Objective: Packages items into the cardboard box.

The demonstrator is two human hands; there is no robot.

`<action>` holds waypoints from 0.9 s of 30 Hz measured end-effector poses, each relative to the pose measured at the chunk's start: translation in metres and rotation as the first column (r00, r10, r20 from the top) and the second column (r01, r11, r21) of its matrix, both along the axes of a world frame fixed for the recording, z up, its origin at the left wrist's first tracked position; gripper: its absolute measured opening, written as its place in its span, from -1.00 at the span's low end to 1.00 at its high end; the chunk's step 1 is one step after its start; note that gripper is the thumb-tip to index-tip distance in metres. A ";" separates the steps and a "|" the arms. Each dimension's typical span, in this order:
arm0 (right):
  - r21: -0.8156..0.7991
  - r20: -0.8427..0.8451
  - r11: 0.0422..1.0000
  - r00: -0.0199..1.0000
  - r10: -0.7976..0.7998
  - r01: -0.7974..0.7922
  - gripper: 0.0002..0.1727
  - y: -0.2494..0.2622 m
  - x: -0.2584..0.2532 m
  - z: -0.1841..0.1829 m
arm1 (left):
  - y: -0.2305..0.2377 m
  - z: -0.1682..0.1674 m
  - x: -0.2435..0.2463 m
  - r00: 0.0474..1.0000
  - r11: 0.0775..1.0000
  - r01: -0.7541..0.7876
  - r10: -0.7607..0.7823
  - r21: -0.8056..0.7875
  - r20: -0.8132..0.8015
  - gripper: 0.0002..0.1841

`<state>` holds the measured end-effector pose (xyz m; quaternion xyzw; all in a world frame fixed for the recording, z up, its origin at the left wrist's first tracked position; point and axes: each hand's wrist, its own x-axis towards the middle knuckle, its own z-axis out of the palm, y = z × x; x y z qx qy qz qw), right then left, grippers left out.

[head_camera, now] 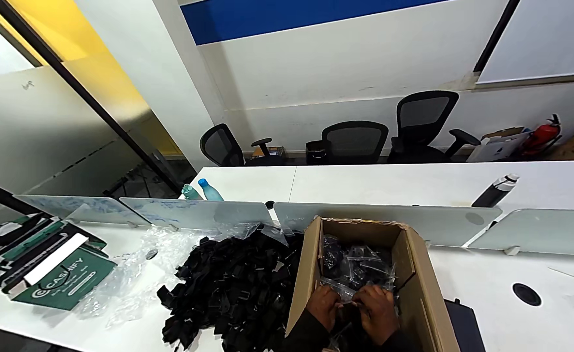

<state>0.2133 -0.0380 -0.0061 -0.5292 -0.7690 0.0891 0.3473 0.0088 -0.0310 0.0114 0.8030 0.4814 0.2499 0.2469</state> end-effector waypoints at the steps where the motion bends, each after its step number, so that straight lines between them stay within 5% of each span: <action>1: -0.002 -0.021 1.000 1.000 -0.004 0.004 -0.87 0.000 0.002 0.000 | -0.001 0.000 -0.001 1.000 1.000 -0.007 0.007 -0.001 0.030 -0.80; 5: -0.071 -0.081 0.996 0.995 0.051 -0.056 -0.88 -0.004 0.006 0.006 | -0.011 0.014 -0.014 0.997 0.997 0.006 0.000 -0.081 0.074 -0.83; 11: -0.125 -0.015 0.976 0.984 0.175 -0.176 -0.92 -0.009 -0.012 0.044 | -0.021 0.038 -0.032 1.000 0.988 0.017 -0.019 0.154 0.013 -0.92; 18: 0.116 0.051 0.971 0.978 0.204 -0.209 -0.75 -0.013 -0.047 0.109 | -0.030 0.095 -0.064 0.996 0.912 -0.038 0.000 0.408 0.092 -0.88; 24: -0.028 0.011 0.949 0.949 0.315 -0.315 -0.86 -0.001 -0.100 0.136 | -0.027 0.107 -0.152 0.975 0.982 -0.023 -0.020 0.189 0.222 -0.82; 27: -0.051 0.027 0.951 0.951 0.307 -0.305 -0.90 0.016 -0.124 0.133 | -0.032 0.079 -0.213 0.965 0.964 -0.217 0.188 0.153 0.185 -0.82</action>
